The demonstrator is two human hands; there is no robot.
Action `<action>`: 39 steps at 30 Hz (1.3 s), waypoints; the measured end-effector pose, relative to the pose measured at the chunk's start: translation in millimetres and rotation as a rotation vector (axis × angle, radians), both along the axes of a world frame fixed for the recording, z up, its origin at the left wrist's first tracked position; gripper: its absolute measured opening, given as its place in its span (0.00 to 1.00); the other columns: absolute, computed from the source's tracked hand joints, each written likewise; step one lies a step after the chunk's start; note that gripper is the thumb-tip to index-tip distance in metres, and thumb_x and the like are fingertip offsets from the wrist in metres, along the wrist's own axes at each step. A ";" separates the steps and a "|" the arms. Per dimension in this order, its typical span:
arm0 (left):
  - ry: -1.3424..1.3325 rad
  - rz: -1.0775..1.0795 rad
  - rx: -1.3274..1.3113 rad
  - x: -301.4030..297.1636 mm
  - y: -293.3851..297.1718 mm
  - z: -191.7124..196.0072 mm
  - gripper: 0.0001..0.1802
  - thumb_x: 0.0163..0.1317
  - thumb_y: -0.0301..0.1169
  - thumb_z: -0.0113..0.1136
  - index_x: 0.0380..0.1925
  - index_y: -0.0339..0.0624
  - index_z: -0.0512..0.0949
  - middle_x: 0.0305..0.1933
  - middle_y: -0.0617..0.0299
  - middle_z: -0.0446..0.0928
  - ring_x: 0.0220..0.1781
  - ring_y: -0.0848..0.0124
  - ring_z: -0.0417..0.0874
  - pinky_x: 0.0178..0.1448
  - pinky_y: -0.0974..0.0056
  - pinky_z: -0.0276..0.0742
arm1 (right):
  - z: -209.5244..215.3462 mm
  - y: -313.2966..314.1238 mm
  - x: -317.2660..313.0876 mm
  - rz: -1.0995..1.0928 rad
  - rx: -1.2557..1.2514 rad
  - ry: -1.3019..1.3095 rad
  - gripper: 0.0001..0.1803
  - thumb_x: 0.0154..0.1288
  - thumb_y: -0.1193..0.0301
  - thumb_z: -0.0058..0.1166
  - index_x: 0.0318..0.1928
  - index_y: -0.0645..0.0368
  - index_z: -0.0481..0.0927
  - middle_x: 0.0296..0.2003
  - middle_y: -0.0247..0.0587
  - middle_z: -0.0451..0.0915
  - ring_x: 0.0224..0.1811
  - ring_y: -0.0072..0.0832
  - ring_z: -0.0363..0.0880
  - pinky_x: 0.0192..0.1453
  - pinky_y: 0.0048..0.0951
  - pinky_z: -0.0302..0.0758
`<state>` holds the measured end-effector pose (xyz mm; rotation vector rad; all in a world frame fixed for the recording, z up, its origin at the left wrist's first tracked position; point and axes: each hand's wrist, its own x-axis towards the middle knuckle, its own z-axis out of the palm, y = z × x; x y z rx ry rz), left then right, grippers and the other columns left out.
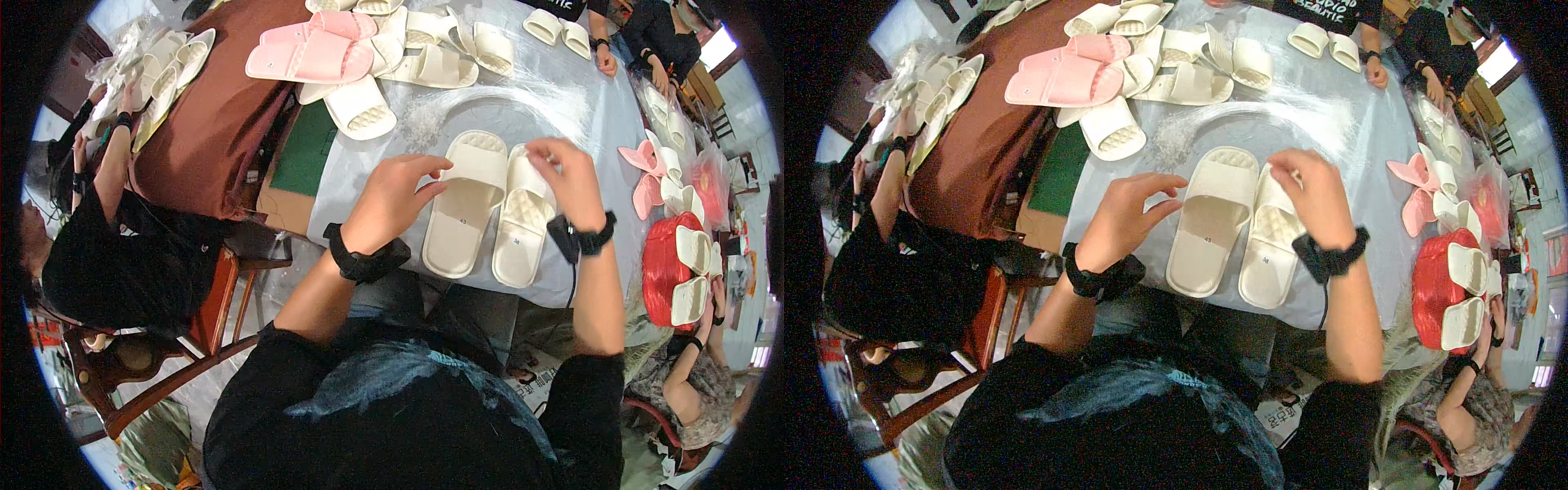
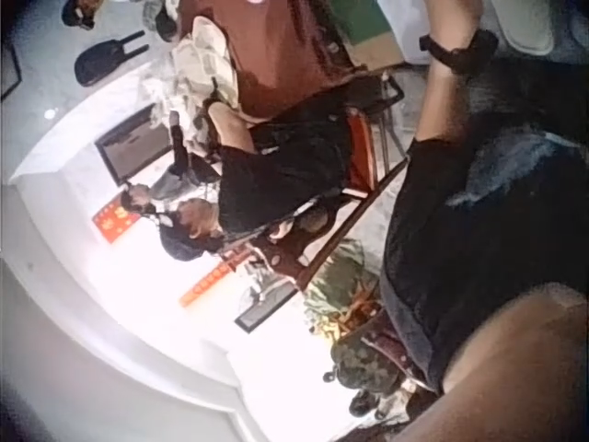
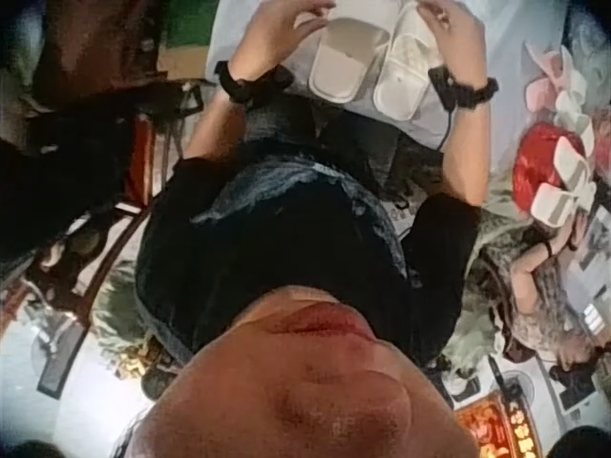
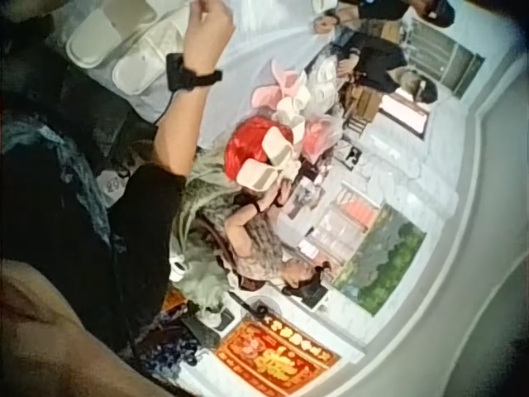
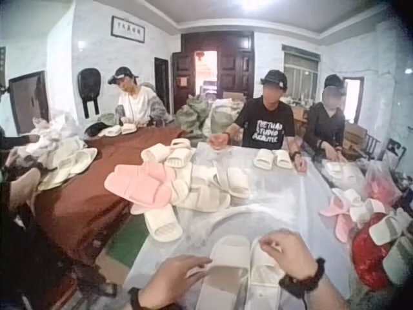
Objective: Manually assemble and check slippers at a production table.
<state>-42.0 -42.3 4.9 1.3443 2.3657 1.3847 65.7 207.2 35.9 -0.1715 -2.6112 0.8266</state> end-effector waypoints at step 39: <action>-0.082 -0.099 -0.162 -49.7 145.3 -52.6 0.12 0.55 0.33 0.59 0.31 0.34 0.81 0.30 0.45 0.80 0.31 0.53 0.81 0.38 0.58 0.75 | -50.2 55.8 -29.4 -0.129 -0.659 0.274 0.01 0.59 0.79 0.51 0.32 0.62 0.75 0.25 0.27 0.73 0.28 0.15 0.67 0.35 0.19 0.66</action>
